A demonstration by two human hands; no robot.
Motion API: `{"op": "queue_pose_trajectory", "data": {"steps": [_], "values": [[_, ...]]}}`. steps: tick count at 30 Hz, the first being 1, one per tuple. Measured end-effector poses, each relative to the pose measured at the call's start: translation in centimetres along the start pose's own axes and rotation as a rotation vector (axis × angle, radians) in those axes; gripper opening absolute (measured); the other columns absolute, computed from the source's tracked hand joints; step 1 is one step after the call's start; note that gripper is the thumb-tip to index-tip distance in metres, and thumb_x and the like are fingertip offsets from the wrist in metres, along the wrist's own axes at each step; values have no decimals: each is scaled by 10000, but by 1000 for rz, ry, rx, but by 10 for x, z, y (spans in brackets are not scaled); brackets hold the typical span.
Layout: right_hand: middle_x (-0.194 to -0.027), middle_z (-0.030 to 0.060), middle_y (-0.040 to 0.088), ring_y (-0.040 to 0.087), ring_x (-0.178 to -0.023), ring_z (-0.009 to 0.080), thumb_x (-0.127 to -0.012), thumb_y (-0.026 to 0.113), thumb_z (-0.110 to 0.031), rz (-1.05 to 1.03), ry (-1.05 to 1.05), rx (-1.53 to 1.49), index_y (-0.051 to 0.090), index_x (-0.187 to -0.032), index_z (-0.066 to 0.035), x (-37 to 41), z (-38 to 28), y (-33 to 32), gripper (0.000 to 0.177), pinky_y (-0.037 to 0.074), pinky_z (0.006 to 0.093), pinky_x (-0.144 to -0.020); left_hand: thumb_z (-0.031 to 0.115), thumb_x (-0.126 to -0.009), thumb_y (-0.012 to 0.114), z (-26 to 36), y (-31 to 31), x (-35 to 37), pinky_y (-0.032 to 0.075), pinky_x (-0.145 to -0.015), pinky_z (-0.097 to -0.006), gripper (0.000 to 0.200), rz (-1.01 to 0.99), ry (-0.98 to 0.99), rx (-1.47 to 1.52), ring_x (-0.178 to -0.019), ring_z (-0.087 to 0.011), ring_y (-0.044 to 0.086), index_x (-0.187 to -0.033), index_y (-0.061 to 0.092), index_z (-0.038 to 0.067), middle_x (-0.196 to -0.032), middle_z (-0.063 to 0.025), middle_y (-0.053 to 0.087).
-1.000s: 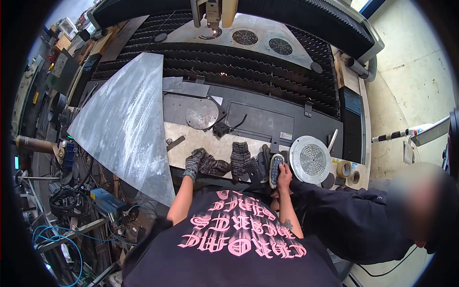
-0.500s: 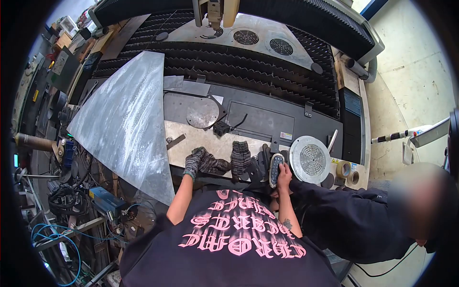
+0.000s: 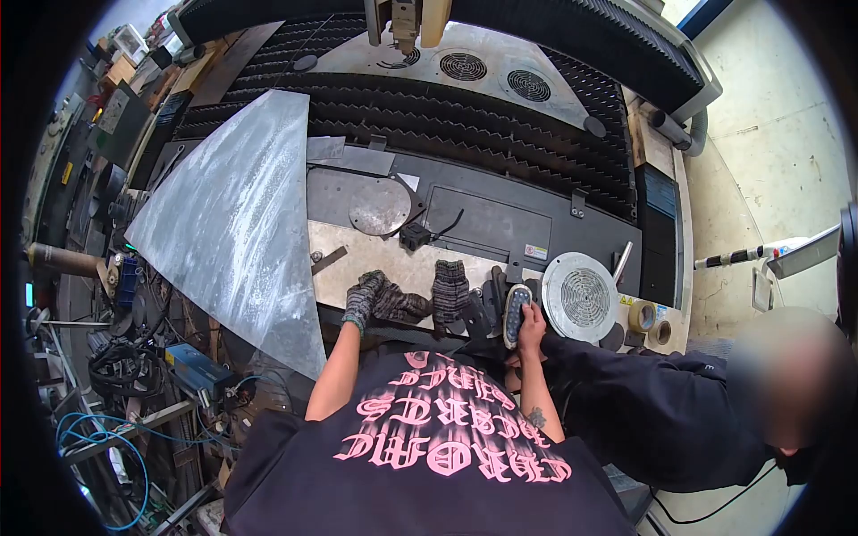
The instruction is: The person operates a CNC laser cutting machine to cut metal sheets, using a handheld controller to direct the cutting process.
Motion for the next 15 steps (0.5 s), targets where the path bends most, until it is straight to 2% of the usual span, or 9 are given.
{"op": "queue_pose_trajectory", "data": {"steps": [4,10,15], "values": [[-981,74,674,591,-848,121,-932,579,-220,-5,15,-10,620,-1164,43,1,-4,1,353,461,260,-793,232,-866,697,-1,2,-2,549,-687,-308,263,-30,-21,106,-778,-166,662,-978,640,1,-948,-113,689],[-940,59,659,588,-794,124,-922,565,-246,0,3,-21,634,-1149,31,2,-7,3,364,472,262,-747,235,-859,708,13,7,16,566,-720,-326,290,15,-77,59,-805,-200,680,-1009,641,-3,-950,-119,690],[-968,73,669,591,-837,120,-924,578,-221,23,-37,14,625,-1158,42,6,-15,3,355,464,256,-779,261,-856,714,-26,-5,-30,570,-712,-328,293,-86,-103,291,-797,-206,680,-988,653,6,-938,-112,694]]}}
Point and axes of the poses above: each hand's wrist, its own x-axis away from the middle knuckle, its own y-axis out of the palm, z = x × y, the point moved 4 cm from there along -x, towards the middle knuckle
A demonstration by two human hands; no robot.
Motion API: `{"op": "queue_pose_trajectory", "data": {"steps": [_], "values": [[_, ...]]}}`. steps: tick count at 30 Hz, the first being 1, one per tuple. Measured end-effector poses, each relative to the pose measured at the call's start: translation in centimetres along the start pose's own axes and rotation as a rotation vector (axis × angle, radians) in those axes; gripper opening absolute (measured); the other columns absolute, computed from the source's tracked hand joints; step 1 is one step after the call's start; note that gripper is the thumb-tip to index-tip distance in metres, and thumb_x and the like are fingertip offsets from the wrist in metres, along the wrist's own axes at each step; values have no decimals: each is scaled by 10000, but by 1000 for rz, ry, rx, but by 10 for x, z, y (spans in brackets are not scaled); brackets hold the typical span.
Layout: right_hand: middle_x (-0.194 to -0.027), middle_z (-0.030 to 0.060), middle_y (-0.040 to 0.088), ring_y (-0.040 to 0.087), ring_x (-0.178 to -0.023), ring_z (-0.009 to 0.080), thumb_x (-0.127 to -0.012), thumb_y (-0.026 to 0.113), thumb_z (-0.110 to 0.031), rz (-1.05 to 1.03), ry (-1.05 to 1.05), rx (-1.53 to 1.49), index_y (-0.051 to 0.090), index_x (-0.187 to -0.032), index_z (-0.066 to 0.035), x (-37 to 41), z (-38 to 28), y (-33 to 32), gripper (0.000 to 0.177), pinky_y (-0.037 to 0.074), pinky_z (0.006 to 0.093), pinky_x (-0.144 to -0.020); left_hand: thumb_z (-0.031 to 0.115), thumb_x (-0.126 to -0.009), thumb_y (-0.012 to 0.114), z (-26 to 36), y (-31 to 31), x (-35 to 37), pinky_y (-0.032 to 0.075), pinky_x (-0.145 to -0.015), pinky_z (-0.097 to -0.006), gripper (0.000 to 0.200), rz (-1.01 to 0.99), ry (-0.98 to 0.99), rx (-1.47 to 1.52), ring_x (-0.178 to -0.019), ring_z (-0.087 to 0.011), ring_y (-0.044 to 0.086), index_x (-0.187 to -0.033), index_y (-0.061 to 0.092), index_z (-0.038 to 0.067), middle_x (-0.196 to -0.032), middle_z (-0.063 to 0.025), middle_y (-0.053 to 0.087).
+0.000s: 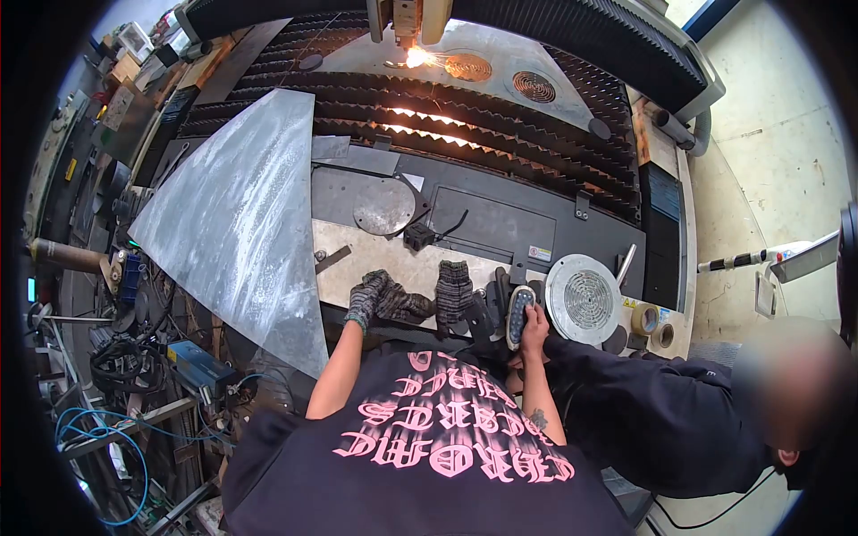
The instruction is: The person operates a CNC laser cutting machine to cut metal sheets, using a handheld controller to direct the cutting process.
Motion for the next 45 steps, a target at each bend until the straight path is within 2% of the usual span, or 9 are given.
{"op": "queue_pose_trajectory", "data": {"steps": [1,4,10,22,25,28,31,34,45], "values": [[-972,79,675,592,-844,117,-927,582,-207,4,1,5,622,-1161,43,1,-1,0,345,462,254,-782,271,-854,718,-4,-3,-6,570,-708,-328,299,-33,-9,72,-794,-207,681,-983,656,9,-933,-109,695],[-978,74,674,592,-847,115,-928,584,-205,-18,39,-43,622,-1160,44,1,0,0,343,460,250,-785,273,-857,713,29,29,53,571,-702,-323,287,53,38,-185,-786,-209,681,-968,661,14,-922,-104,697],[-989,66,672,587,-847,111,-929,584,-205,-26,68,-62,622,-1161,44,-1,5,0,342,459,247,-785,288,-872,691,27,23,46,570,-693,-326,289,84,58,-274,-782,-207,682,-970,662,18,-926,-108,698],[-956,58,663,588,-832,127,-908,574,-248,-23,51,-26,639,-1150,28,5,-10,1,372,460,258,-776,270,-864,699,26,23,45,571,-689,-328,270,78,38,-256,-787,-203,688,-969,663,23,-933,-101,701],[-954,56,663,591,-820,124,-910,575,-246,-7,51,-17,637,-1152,27,7,-15,2,370,465,258,-766,266,-858,708,21,20,35,574,-687,-331,267,15,37,-147,-778,-200,689,-964,668,25,-927,-99,703],[-949,56,663,593,-804,122,-914,575,-242,-7,21,-39,636,-1154,25,-1,3,1,364,470,255,-756,264,-863,704,19,19,34,575,-688,-328,266,53,12,-146,-779,-198,690,-968,672,22,-932,-99,704],[-943,54,662,593,-787,118,-917,574,-235,-2,15,-27,637,-1154,22,-4,10,0,356,474,252,-745,255,-869,697,7,3,9,573,-688,-319,260,-25,24,-92,-776,-193,688,-977,675,20,-936,-97,705],[-946,52,661,590,-804,120,-918,572,-229,-4,24,-44,638,-1149,25,-2,6,1,349,469,254,-760,243,-878,686,25,22,41,569,-686,-314,246,96,51,-237,-772,-188,684,-979,675,20,-934,-91,705],[-969,61,662,589,-837,125,-914,575,-231,2,18,7,633,-1164,30,1,-1,1,366,465,259,-786,208,-879,683,20,17,29,554,-667,-305,178,75,35,-159,-732,-168,655,-913,655,36,-873,-83,688]]}}
Point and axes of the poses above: each hand's wrist, its own x-axis away from the middle knuckle, its own y-axis out of the palm, z = x × y, the point moved 4 cm from there along -x, towards the middle knuckle
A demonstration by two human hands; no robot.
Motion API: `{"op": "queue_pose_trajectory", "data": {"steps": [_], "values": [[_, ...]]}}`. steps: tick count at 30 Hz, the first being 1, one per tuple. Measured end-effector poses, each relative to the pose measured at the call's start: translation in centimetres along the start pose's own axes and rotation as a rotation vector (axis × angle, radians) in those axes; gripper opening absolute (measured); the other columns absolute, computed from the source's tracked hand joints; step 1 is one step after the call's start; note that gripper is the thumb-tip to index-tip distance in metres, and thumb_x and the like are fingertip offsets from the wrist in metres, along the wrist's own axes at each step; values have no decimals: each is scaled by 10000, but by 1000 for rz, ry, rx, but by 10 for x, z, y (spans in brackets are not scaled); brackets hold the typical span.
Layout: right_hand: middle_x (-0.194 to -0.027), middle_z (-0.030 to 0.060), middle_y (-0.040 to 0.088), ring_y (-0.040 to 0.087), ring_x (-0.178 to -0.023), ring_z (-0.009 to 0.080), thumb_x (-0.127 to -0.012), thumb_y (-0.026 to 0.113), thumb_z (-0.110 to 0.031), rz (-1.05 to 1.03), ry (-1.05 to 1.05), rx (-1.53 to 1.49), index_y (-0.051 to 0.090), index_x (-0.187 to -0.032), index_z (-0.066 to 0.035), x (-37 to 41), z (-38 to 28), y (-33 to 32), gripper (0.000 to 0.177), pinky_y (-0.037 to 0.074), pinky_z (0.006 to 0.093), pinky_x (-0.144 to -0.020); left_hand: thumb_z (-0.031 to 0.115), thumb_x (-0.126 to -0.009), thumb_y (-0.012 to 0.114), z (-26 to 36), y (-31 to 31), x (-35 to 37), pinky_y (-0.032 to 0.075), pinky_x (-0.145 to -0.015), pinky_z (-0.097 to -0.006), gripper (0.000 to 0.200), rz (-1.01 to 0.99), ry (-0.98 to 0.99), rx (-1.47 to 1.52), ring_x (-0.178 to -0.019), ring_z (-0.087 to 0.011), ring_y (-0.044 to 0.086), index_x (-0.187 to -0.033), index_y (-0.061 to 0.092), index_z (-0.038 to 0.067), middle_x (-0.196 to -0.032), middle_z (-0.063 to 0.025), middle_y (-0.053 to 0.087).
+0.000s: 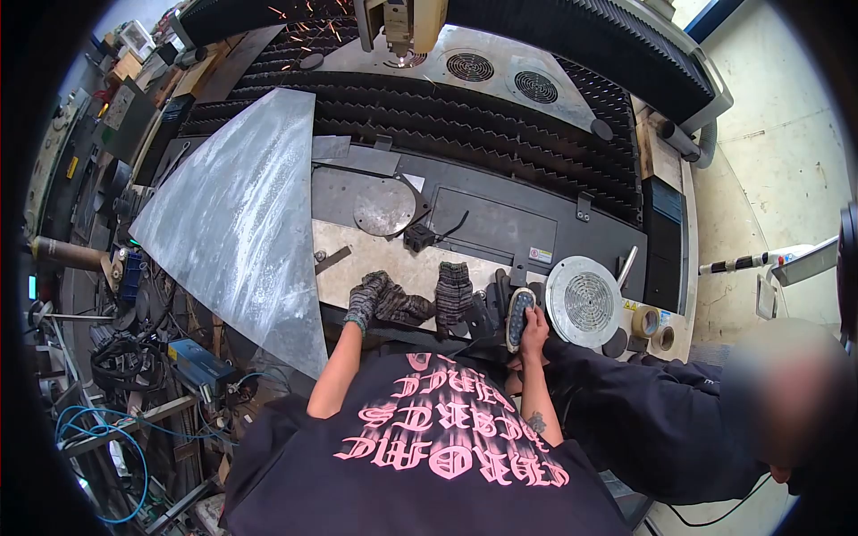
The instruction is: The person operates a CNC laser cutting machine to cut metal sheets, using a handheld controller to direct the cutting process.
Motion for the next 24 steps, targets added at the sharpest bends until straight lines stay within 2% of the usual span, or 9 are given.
{"op": "queue_pose_trajectory", "data": {"steps": [4,7,10,16,19,22,24], "values": [[-969,64,661,592,-825,126,-914,577,-230,3,-2,-19,630,-1165,32,-3,8,-1,368,470,260,-775,223,-862,706,7,4,11,551,-667,-302,208,42,13,-56,-728,-164,652,-927,654,33,-871,-87,688],[-960,62,662,591,-816,122,-914,576,-230,-1,-10,-18,632,-1161,32,-2,6,0,364,470,257,-769,258,-862,708,-35,-26,-55,552,-669,-298,244,-102,16,119,-741,-163,659,-935,657,30,-879,-85,691],[-949,58,662,590,-808,119,-915,574,-228,-10,-5,-17,633,-1158,32,-2,6,-1,361,469,255,-763,283,-873,691,-4,-6,-6,554,-670,-299,265,14,33,-113,-749,-165,665,-942,661,29,-887,-84,693],[-939,51,661,582,-806,112,-917,569,-227,-8,8,-20,636,-1157,28,2,-3,1,356,463,250,-762,268,-894,655,8,4,12,556,-684,-307,262,13,13,-129,-780,-172,670,-981,651,21,-915,-92,691],[-977,83,679,604,-854,124,-928,571,-195,-1,2,-1,626,-1154,41,3,-6,0,331,467,251,-793,225,-893,652,13,9,21,558,-694,-316,227,19,-5,-72,-797,-184,669,-979,641,16,-937,-110,682],[-942,44,657,576,-820,109,-916,573,-227,-7,11,-28,641,-1152,24,1,-2,1,351,457,251,-777,217,-905,628,18,15,31,549,-696,-321,199,15,3,-59,-791,-190,658,-960,629,26,-938,-107,674],[-947,43,657,576,-821,110,-916,574,-227,-2,-3,-16,641,-1154,23,1,0,1,351,458,251,-776,293,-881,664,3,2,7,544,-698,-309,278,-15,8,-52,-781,-175,654,-959,645,27,-927,-83,686]]}}
Point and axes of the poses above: each hand's wrist, its own x-axis away from the middle knuckle, its own y-axis out of the palm, z = x × y, the point moved 4 cm from there along -x, towards the middle knuckle
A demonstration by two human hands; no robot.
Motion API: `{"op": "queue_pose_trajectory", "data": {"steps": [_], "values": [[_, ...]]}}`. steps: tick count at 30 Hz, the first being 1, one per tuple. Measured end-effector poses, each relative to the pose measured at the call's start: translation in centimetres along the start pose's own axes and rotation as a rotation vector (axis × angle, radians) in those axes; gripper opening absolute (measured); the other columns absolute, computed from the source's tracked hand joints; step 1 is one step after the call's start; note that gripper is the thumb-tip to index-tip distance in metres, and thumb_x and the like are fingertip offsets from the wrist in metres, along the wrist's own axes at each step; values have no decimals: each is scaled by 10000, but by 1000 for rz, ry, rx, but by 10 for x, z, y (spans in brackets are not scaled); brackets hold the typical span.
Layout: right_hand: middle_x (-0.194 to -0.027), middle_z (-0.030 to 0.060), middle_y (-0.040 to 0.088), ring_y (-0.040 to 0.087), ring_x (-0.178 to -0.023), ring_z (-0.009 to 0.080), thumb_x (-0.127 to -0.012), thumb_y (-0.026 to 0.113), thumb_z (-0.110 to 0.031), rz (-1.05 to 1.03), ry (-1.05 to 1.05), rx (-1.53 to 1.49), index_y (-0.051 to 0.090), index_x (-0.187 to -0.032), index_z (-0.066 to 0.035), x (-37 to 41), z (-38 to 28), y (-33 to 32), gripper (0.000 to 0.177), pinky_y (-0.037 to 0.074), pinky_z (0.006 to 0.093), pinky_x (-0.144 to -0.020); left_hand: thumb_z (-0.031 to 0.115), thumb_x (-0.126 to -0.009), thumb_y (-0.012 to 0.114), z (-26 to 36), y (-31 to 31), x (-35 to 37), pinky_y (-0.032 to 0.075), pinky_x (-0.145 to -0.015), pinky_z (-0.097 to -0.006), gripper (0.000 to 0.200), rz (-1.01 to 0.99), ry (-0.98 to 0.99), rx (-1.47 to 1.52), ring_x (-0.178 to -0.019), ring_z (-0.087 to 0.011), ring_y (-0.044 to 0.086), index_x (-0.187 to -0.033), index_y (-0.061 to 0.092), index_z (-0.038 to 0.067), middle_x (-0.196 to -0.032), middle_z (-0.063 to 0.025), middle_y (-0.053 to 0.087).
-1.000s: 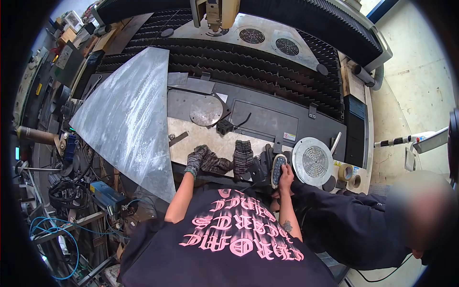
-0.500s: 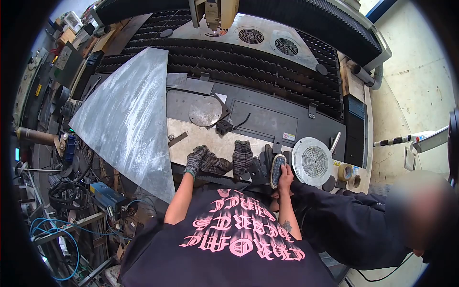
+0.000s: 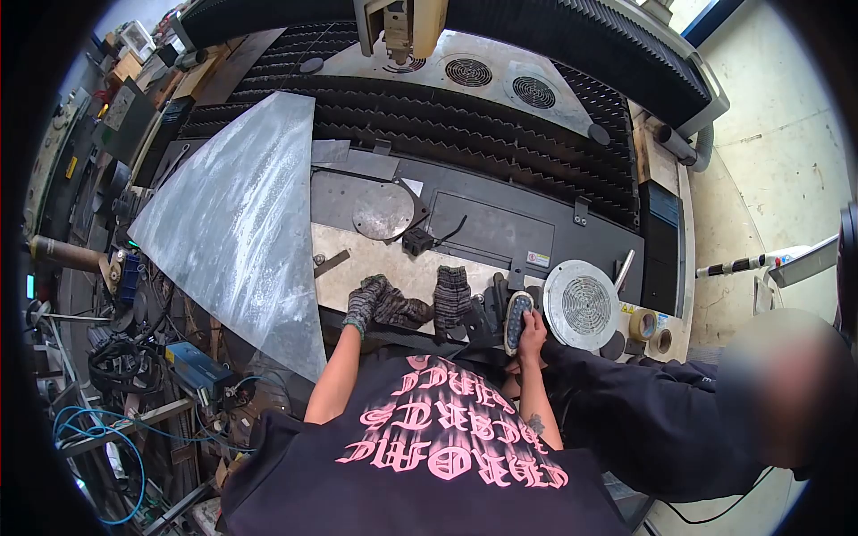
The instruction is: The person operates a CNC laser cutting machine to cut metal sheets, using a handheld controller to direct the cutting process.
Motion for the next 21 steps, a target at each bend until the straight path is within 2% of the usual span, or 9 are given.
{"op": "queue_pose_trajectory", "data": {"steps": [3,7,10,13,16,18,19,20,21], "values": [[-976,73,671,598,-856,127,-924,573,-208,-13,9,-7,633,-1156,33,-2,3,-1,340,462,255,-796,316,-875,673,-45,-31,-66,538,-695,-302,288,-112,50,162,-772,-162,643,-944,645,38,-913,-69,683],[-992,92,679,608,-877,138,-927,572,-209,-7,2,19,629,-1160,36,-1,1,-2,343,462,260,-813,266,-922,599,-3,-2,-11,527,-679,-280,220,-35,38,-171,-772,-145,641,-942,631,50,-903,-58,676],[-994,96,680,608,-876,142,-926,571,-218,-1,0,25,628,-1162,37,1,-5,-1,352,462,262,-814,318,-927,602,-1,0,-1,542,-721,-301,250,-38,9,-68,-795,-169,653,-954,652,74,-930,-51,682],[-995,99,681,607,-875,142,-926,570,-217,5,-23,76,623,-1170,38,5,-16,1,356,461,261,-817,320,-934,592,-35,-21,-53,550,-735,-305,268,-79,17,-2,-820,-177,672,-990,673,70,-962,-57,696],[-969,82,668,593,-863,147,-917,574,-242,-6,2,49,632,-1159,35,1,-6,-1,372,458,276,-821,258,-904,647,-2,-3,-4,545,-674,-282,249,-21,61,-39,-740,-154,659,-957,673,16,-905,-78,702],[-986,98,675,601,-897,166,-916,572,-242,-29,-64,85,628,-1164,39,0,-4,-2,378,456,291,-849,275,-915,640,3,2,10,552,-710,-289,259,-121,55,-4,-778,-158,663,-984,687,30,-951,-84,704],[-1015,114,682,606,-930,180,-915,575,-248,-11,-68,143,624,-1175,38,2,-8,-3,390,454,300,-872,299,-932,613,-23,-26,-35,550,-758,-285,286,-121,216,-299,-837,-143,656,-1048,683,47,-1002,-70,703],[-1036,123,685,607,-952,188,-909,588,-255,56,-88,220,620,-1184,39,0,0,-6,404,455,308,-885,322,-939,593,-18,-17,-19,537,-786,-276,325,-80,113,-214,-886,-118,640,-1085,676,43,-1023,-57,700],[-1044,116,682,608,-959,181,-903,599,-261,64,-48,205,622,-1187,37,-3,9,-6,412,453,297,-890,354,-899,655,-18,-19,-30,562,-752,-317,310,-32,222,-260,-819,-164,671,-994,684,60,-964,-81,701]]}}
Point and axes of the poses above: each hand's wrist, its own x-axis away from the middle knuckle, its own y-axis out of the palm, z = x × y, the point moved 4 cm from there along -x, towards the middle knuckle
